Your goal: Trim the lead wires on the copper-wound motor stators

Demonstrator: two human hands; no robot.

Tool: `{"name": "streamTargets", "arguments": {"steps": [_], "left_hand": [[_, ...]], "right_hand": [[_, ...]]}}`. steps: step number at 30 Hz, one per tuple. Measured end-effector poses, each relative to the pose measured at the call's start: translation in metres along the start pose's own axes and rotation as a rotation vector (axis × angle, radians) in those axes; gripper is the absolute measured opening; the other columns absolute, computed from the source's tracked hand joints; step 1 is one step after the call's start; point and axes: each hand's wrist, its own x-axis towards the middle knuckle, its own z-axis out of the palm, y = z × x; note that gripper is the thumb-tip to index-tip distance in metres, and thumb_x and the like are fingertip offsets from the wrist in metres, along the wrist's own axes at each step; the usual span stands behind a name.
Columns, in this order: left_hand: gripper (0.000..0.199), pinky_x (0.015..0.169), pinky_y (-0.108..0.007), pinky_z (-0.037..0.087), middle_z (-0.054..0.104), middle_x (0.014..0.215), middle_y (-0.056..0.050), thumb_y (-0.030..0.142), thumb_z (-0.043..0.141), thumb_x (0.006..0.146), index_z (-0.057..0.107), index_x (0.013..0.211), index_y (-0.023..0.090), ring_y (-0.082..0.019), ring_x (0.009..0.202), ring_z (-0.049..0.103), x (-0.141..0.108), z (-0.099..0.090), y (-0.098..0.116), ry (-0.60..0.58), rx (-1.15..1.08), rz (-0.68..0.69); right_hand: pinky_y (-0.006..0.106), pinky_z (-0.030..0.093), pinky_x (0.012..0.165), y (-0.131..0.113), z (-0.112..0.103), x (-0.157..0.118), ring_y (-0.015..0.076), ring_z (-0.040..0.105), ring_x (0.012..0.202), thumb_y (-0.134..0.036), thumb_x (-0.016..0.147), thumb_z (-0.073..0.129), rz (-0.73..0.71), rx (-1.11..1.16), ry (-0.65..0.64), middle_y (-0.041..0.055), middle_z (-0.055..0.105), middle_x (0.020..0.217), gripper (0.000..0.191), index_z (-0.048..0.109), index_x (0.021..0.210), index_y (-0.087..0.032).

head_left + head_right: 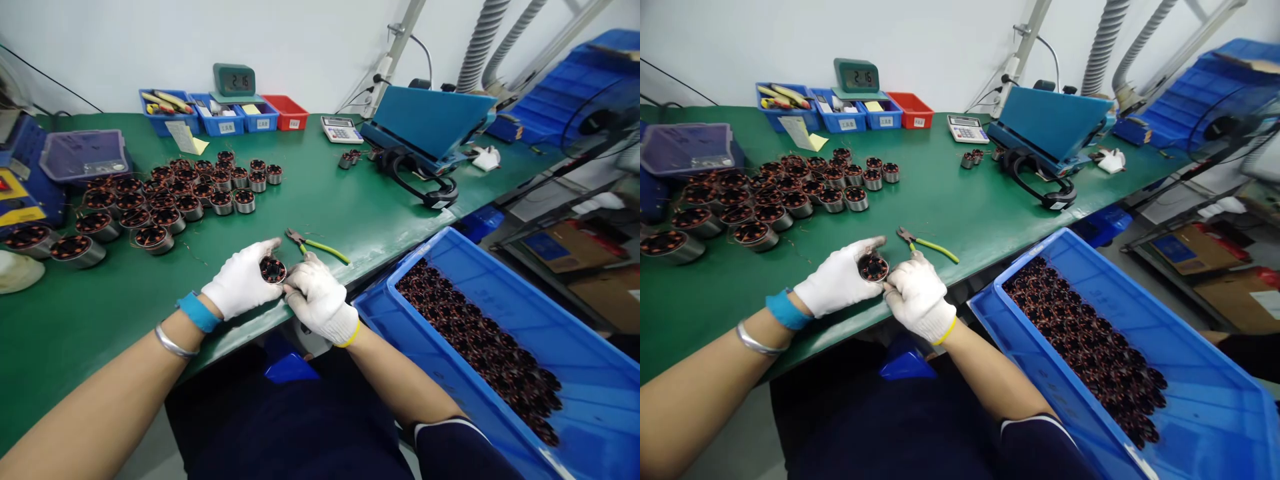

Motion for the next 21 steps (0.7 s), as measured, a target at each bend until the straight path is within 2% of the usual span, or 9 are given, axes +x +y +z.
{"name": "streamTargets", "arguments": {"steps": [2,5,8,12,14,17,21], "left_hand": [[0.058,0.086,-0.036,0.050,0.064,0.110,-0.008,0.047,0.066,0.059,0.062,0.110,0.019,-0.027,0.099,0.062,0.001,-0.003,0.002,-0.027,0.085,-0.006],[0.046,0.072,-0.035,0.050,0.065,0.093,-0.006,0.053,0.064,0.060,0.063,0.092,0.021,-0.025,0.084,0.063,0.001,-0.008,0.004,-0.071,0.184,-0.044],[0.044,0.064,-0.034,0.047,0.063,0.084,-0.004,0.060,0.061,0.061,0.060,0.084,0.022,-0.025,0.075,0.062,0.000,-0.009,0.009,-0.078,0.234,-0.058],[0.048,0.061,-0.033,0.045,0.062,0.078,-0.005,0.066,0.060,0.059,0.057,0.078,0.022,-0.025,0.072,0.062,-0.001,-0.007,0.015,-0.062,0.277,-0.108],[0.046,0.062,-0.034,0.046,0.063,0.078,-0.005,0.065,0.059,0.060,0.057,0.076,0.022,-0.026,0.073,0.063,-0.001,-0.007,0.016,-0.060,0.300,-0.125],[0.050,0.067,-0.037,0.048,0.065,0.084,-0.008,0.064,0.062,0.058,0.059,0.081,0.020,-0.029,0.078,0.064,-0.003,-0.008,0.015,-0.060,0.296,-0.122],[0.069,0.093,-0.039,0.046,0.061,0.119,-0.010,0.057,0.065,0.060,0.055,0.116,0.018,-0.029,0.108,0.059,-0.006,-0.009,0.007,-0.105,0.029,0.007]], "right_hand": [[0.046,0.034,0.104,-0.002,-0.003,0.002,0.0187,0.057,0.080,-0.027,0.088,0.045,0.028,0.013,-0.032,0.0037,0.062,0.077,0.020,0.056,0.073,-0.020],[0.042,0.040,0.095,-0.005,-0.007,0.011,0.0192,0.056,0.078,-0.038,0.086,0.051,0.159,0.032,-0.033,0.0035,0.060,0.074,0.023,0.058,0.074,-0.020],[0.039,0.044,0.086,-0.006,-0.006,0.021,0.0208,0.056,0.082,-0.040,0.084,0.055,0.279,0.090,0.013,0.0056,0.062,0.080,0.023,0.061,0.083,-0.018],[0.035,0.044,0.086,-0.001,-0.002,0.023,0.0175,0.058,0.079,-0.029,0.085,0.048,0.299,0.289,0.057,0.0028,0.063,0.078,0.016,0.058,0.079,-0.019],[0.033,0.045,0.083,0.002,0.000,0.020,0.0172,0.059,0.080,-0.028,0.084,0.047,0.334,0.310,0.101,0.0035,0.063,0.080,0.015,0.057,0.079,-0.019],[0.031,0.045,0.076,0.002,0.000,0.018,0.0177,0.059,0.080,-0.029,0.084,0.047,0.391,0.250,0.117,0.0043,0.062,0.082,0.014,0.056,0.078,-0.019],[0.031,0.044,0.071,0.000,-0.005,0.020,0.0185,0.058,0.076,-0.032,0.085,0.047,0.474,0.148,0.031,0.0035,0.063,0.081,0.014,0.054,0.080,-0.021]]}}
